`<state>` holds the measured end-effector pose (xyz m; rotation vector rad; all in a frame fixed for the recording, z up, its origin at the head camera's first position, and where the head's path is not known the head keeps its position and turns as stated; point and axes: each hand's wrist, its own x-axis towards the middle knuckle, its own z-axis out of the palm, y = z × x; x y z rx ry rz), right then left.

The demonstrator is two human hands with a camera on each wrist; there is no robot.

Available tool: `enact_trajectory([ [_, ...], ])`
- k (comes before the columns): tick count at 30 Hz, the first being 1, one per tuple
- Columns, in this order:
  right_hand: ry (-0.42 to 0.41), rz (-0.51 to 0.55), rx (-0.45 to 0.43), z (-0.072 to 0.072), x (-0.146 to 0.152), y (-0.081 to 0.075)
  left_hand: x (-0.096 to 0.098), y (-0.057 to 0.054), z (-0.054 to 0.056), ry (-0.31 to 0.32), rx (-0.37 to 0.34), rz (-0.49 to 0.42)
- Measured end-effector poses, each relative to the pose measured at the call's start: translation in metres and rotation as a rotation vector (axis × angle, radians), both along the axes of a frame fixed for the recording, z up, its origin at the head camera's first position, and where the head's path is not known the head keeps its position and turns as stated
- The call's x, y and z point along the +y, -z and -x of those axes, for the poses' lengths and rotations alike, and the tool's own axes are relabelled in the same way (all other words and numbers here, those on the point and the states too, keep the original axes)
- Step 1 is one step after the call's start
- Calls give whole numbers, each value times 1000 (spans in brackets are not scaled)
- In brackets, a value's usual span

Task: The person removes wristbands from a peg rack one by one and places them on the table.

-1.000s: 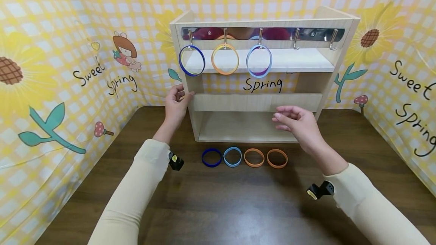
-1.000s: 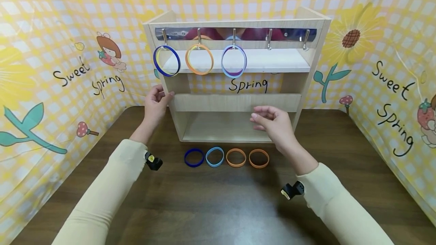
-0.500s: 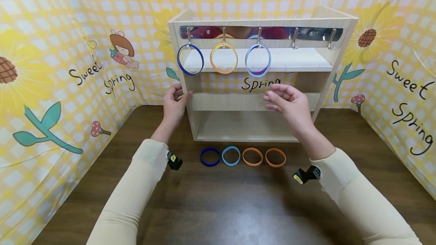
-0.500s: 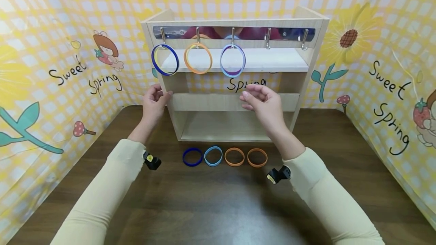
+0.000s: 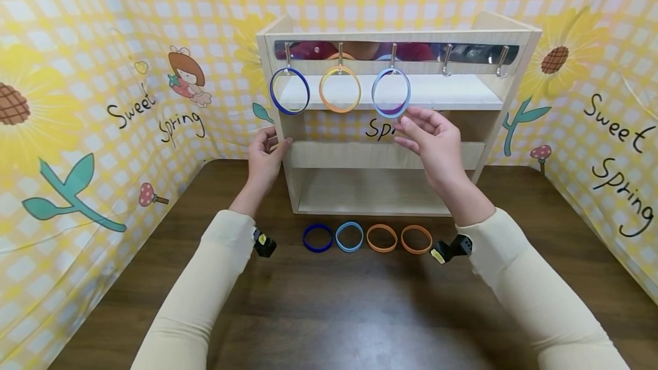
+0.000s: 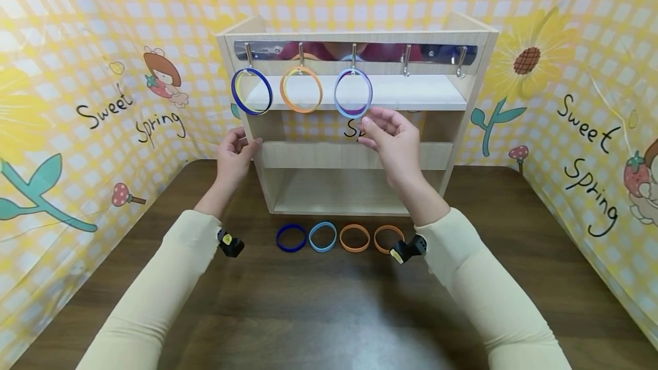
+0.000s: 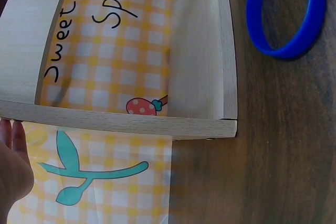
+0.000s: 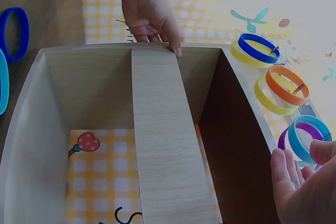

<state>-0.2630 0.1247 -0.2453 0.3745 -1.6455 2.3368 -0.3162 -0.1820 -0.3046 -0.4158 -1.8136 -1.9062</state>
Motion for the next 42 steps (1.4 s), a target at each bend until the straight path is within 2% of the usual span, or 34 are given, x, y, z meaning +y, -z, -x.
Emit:
enact_trajectory([
  [13, 2, 18, -46, 6, -6, -6, 0, 0, 0, -13, -12, 1],
  [31, 16, 62, -74, 3, -9, -14, 1, -2, -2, -19, -14, 13],
  [42, 31, 155, -91, 4, -8, -22, 1, -1, -2, -19, -17, 9],
])
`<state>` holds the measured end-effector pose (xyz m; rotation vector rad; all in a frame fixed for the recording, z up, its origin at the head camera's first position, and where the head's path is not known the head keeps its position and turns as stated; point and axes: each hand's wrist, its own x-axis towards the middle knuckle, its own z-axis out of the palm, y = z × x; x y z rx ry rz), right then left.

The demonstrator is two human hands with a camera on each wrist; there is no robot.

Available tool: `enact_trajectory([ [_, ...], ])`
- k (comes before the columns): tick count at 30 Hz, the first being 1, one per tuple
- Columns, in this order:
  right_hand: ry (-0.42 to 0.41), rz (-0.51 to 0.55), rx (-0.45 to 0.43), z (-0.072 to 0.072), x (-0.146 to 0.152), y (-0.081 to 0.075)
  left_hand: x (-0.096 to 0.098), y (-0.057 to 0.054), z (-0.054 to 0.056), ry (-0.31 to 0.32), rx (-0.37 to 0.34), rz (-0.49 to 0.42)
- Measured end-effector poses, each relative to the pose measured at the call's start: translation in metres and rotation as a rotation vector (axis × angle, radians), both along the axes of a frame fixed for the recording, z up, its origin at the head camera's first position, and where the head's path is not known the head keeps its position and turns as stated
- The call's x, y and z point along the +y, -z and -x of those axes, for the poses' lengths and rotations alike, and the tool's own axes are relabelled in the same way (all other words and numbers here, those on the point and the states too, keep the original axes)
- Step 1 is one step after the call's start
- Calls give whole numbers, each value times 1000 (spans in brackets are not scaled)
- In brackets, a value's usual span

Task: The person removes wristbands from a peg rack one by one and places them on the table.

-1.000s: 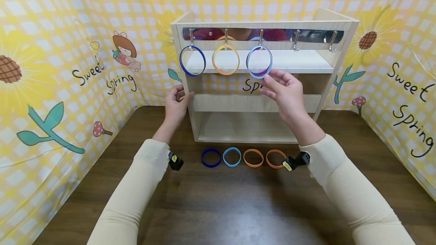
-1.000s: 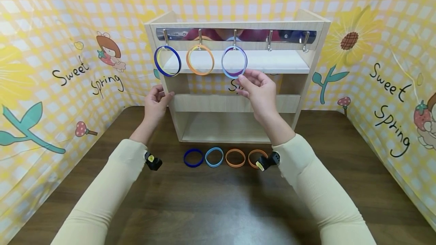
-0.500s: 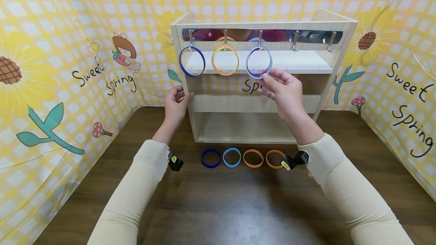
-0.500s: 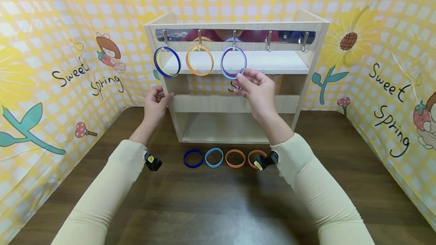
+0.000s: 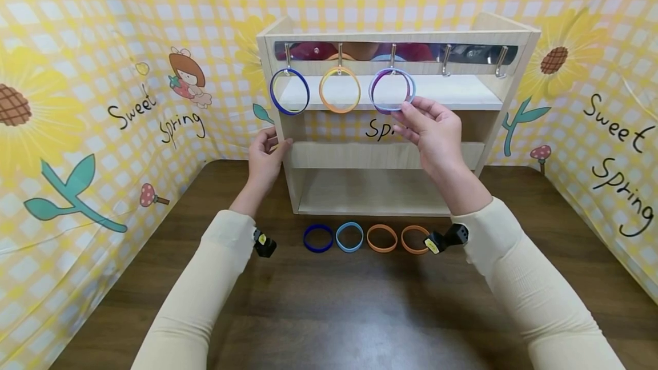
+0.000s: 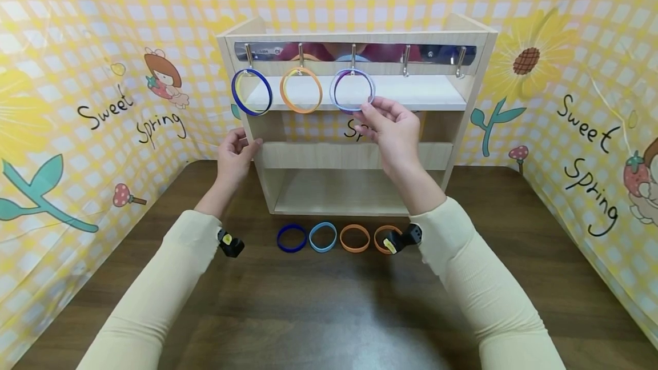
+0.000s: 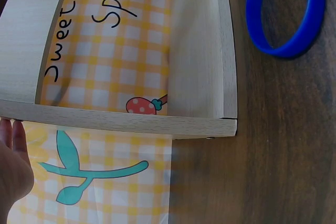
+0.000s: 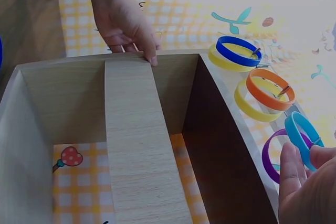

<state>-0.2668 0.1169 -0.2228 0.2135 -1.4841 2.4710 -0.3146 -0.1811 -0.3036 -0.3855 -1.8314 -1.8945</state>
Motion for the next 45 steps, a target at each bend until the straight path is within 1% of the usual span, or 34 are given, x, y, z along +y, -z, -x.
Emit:
enact_trajectory([
  [6, -1, 29, 13, -2, 0, -5, 0, -1, -1, -4, -12, 7],
  [12, -16, 45, 29, -7, 1, -8, 0, 0, 0, 2, -14, 1],
  [17, -35, 25, 43, -15, 4, -8, 1, 0, 0, 7, -2, -2],
  [21, -72, 27, 61, -24, 8, -7, 1, -1, 0, 5, -3, 0],
  [25, -96, 9, 81, -31, 14, -3, 2, -1, 1, 10, 4, -3],
  [28, -92, -17, 87, -34, 19, 2, 2, -1, 1, 15, 13, -2],
  [38, -72, -57, 67, -45, 35, 15, 1, -1, 2, 7, -5, -1],
  [43, -101, -50, 55, -50, 44, 23, 1, -1, 1, 1, -5, 0],
  [45, -111, -63, 45, -52, 48, 27, 1, -1, 1, -6, -9, 0],
])
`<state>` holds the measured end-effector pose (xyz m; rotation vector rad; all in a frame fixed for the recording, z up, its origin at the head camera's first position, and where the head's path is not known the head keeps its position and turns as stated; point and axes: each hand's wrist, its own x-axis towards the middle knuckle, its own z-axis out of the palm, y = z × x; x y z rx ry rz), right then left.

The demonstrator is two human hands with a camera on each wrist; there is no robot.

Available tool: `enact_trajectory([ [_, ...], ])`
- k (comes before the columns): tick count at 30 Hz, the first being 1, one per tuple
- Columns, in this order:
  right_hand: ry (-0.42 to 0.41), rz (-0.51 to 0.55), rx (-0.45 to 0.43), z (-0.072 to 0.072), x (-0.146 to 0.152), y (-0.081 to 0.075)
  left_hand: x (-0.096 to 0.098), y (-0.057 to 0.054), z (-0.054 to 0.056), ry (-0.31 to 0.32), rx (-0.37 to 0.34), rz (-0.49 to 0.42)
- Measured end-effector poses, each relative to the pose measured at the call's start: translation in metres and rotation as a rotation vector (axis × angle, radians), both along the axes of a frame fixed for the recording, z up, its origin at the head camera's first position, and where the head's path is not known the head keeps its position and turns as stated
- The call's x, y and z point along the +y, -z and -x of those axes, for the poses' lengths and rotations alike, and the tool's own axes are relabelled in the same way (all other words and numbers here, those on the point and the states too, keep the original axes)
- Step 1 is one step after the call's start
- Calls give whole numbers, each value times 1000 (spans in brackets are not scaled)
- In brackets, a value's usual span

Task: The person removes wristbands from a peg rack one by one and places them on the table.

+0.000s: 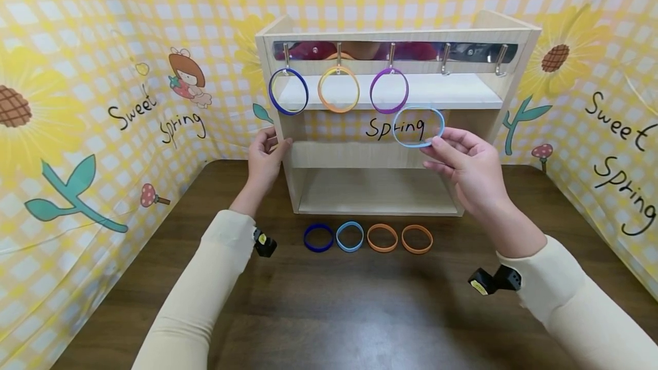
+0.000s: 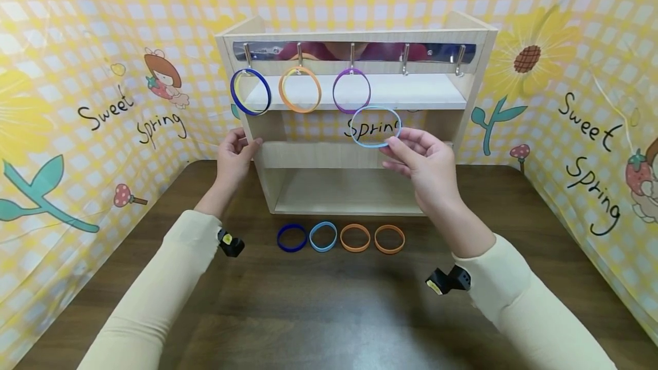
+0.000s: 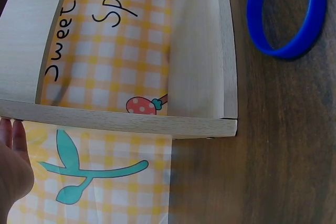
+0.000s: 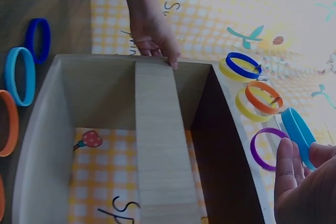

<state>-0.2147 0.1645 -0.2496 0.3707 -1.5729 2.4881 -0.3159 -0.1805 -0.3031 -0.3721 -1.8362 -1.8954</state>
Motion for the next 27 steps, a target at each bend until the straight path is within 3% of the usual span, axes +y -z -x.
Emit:
enact_trajectory([
  [16, -49, -75, -58, -10, 30, 34, -3, 1, -1, 5, -12, 7],
  [27, -74, -194, -101, -15, 51, 56, 0, 1, -1, 5, -17, -8],
])
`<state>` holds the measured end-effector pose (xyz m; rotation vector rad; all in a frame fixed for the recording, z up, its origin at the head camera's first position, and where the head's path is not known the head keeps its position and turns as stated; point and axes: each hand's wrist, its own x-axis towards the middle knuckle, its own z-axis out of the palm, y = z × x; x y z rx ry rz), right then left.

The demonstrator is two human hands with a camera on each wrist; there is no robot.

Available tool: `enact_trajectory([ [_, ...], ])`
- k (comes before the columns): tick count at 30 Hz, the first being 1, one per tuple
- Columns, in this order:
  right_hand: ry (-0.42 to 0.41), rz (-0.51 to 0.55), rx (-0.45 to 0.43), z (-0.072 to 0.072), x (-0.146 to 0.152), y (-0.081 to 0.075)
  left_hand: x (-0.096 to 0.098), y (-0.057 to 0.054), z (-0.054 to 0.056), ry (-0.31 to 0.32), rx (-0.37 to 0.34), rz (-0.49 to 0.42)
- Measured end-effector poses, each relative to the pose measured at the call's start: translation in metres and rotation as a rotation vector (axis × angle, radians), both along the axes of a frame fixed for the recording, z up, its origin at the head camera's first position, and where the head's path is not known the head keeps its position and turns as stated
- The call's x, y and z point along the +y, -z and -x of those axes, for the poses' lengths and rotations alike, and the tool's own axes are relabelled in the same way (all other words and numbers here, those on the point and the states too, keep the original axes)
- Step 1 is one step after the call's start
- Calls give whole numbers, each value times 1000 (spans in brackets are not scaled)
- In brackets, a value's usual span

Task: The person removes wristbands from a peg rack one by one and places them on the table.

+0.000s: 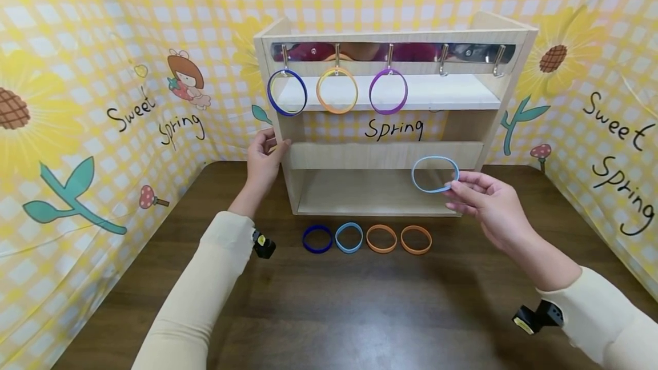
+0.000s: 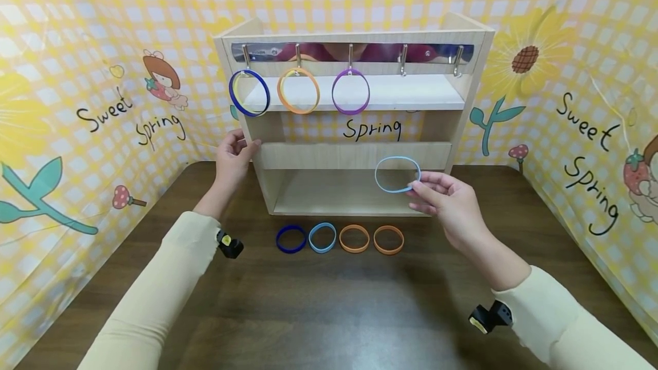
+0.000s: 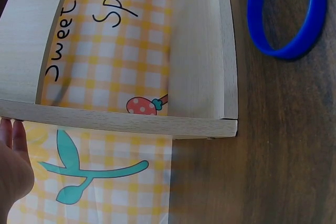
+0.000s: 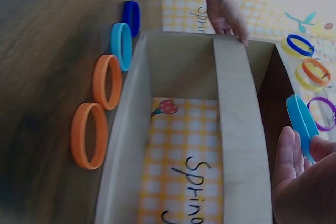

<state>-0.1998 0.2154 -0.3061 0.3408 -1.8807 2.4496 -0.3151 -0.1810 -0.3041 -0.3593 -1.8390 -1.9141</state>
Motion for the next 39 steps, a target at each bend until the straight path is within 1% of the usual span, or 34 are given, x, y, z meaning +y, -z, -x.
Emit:
enact_trajectory([
  [4, -31, -38, -57, -1, 9, 10, 1, 1, 0, 4, 3, -9],
  [9, -73, -72, -127, 1, 20, 23, 0, 0, 1, 3, -2, 4],
  [15, -84, -78, -186, 5, 33, 38, 0, -1, 1, 1, 6, 2],
  [23, -103, -70, -224, 8, 50, 55, 0, -1, 1, 11, 6, -13],
  [27, -107, -67, -258, 10, 57, 62, 0, -1, 2, 10, 10, -12],
  [34, -96, -115, -316, 13, 68, 72, 0, -1, 2, 15, 10, 4],
  [39, -105, -150, -333, 13, 76, 79, 0, 0, 3, 11, 9, -2],
])
